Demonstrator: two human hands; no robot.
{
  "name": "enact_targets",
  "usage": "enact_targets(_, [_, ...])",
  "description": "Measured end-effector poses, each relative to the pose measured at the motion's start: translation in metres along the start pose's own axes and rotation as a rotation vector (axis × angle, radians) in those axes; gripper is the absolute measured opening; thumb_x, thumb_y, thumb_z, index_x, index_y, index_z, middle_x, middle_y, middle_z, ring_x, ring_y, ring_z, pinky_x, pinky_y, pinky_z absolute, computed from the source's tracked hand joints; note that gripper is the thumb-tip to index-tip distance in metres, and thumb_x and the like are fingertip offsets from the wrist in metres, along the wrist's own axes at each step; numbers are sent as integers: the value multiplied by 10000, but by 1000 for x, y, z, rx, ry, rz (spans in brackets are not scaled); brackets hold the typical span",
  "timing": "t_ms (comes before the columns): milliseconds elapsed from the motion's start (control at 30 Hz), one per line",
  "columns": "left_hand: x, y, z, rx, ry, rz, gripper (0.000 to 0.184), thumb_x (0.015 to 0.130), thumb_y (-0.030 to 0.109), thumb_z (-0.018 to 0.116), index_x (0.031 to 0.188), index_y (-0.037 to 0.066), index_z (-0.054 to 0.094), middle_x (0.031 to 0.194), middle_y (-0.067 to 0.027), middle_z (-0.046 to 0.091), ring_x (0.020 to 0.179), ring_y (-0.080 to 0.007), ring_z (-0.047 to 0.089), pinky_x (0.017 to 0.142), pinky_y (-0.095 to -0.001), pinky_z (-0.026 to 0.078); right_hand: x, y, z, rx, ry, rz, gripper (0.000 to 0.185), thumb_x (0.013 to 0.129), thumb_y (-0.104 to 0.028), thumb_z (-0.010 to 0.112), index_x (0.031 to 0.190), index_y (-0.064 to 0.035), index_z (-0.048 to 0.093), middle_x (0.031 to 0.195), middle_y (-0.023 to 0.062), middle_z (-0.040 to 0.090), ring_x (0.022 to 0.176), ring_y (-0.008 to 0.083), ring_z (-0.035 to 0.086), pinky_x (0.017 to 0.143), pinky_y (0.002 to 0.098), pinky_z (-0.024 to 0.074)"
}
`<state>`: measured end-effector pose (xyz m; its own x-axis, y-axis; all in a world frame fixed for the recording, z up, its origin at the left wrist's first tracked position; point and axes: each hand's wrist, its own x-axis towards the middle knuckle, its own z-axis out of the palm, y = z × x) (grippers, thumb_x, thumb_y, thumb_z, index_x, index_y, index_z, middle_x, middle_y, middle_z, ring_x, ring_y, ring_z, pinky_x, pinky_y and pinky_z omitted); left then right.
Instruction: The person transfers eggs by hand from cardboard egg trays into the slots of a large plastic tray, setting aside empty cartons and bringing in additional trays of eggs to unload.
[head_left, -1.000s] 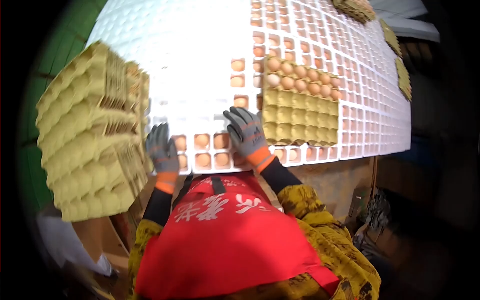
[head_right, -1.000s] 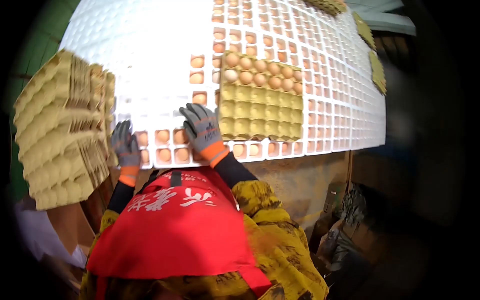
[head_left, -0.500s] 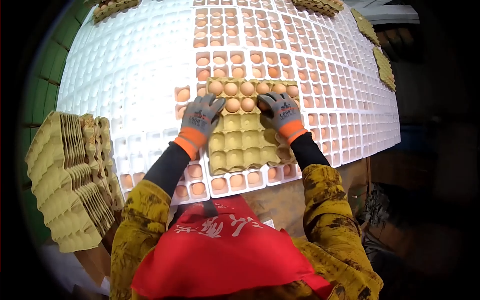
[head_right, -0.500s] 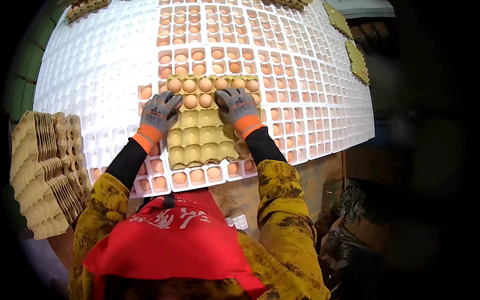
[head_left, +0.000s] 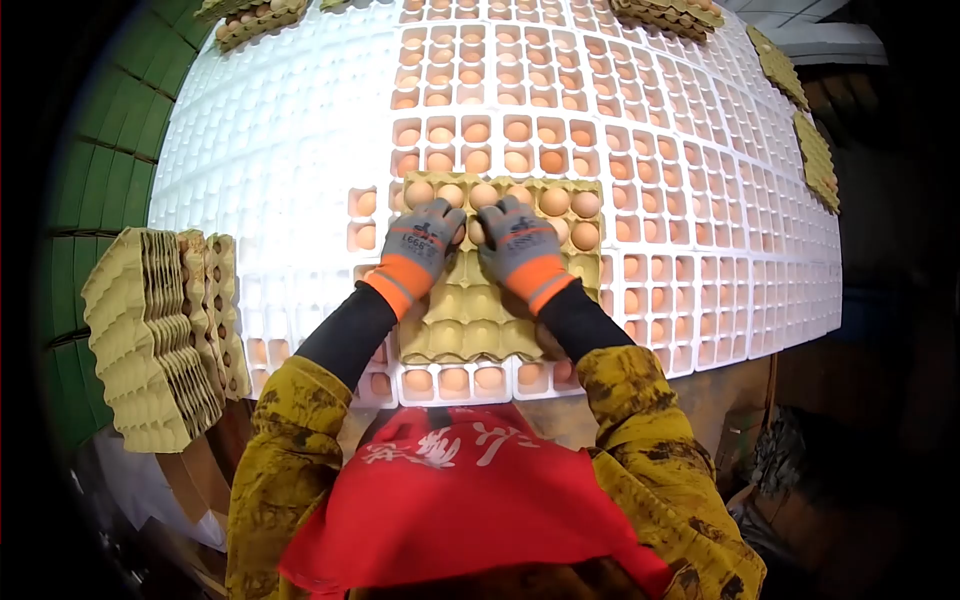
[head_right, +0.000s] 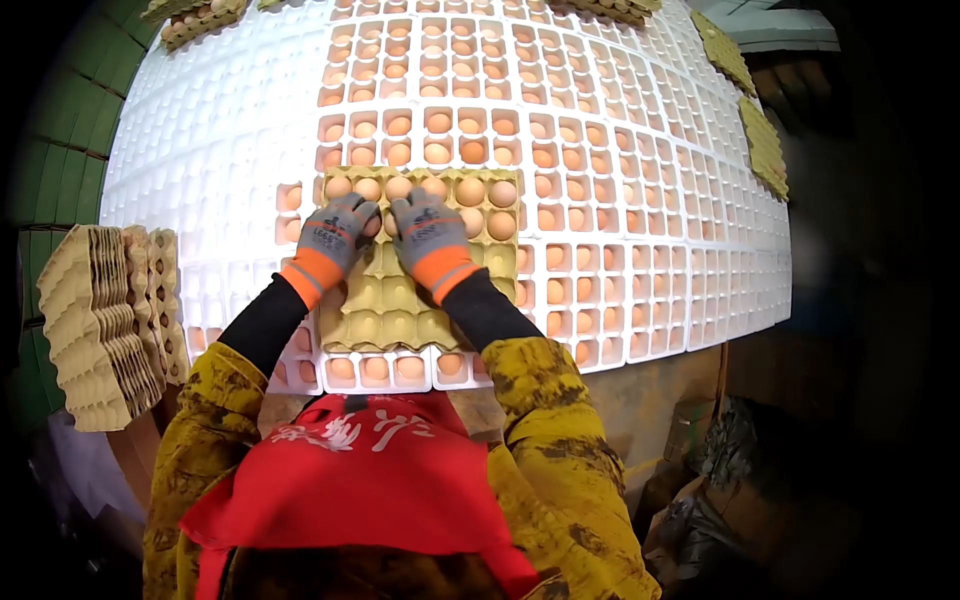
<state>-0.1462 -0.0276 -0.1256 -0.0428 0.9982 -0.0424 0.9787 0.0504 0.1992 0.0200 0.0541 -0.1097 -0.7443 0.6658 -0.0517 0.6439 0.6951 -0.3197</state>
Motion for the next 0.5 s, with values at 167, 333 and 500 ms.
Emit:
enact_targets(167, [-20,-40,-28,-1737,79,-373,450,936,146,609,1373,61,544,1054,-76,680,881,-160,657,749,-292,552,-24,38,-41,1645,107,314,549,821,-49,707,1350,-87,567,1133,37,620,904,125,630,693,244,537])
enact_targets(333, [8,-40,-48,-779,212,-222,374,916,209,671,1260,64,654,1220,-115,660,1042,-230,659,831,-370,555,21,47,-43,480,116,-115,468,815,-224,771,1263,-149,659,1297,96,573,1084,250,627,894,377,539])
enact_targets(500, [66,-6,22,435,-46,-115,391,860,404,680,1187,190,699,1418,-163,537,1126,-284,632,861,-398,530,61,16,-19,-306,-137,-76,490,749,-309,811,1199,-174,671,1348,154,568,1136,365,630,892,477,547])
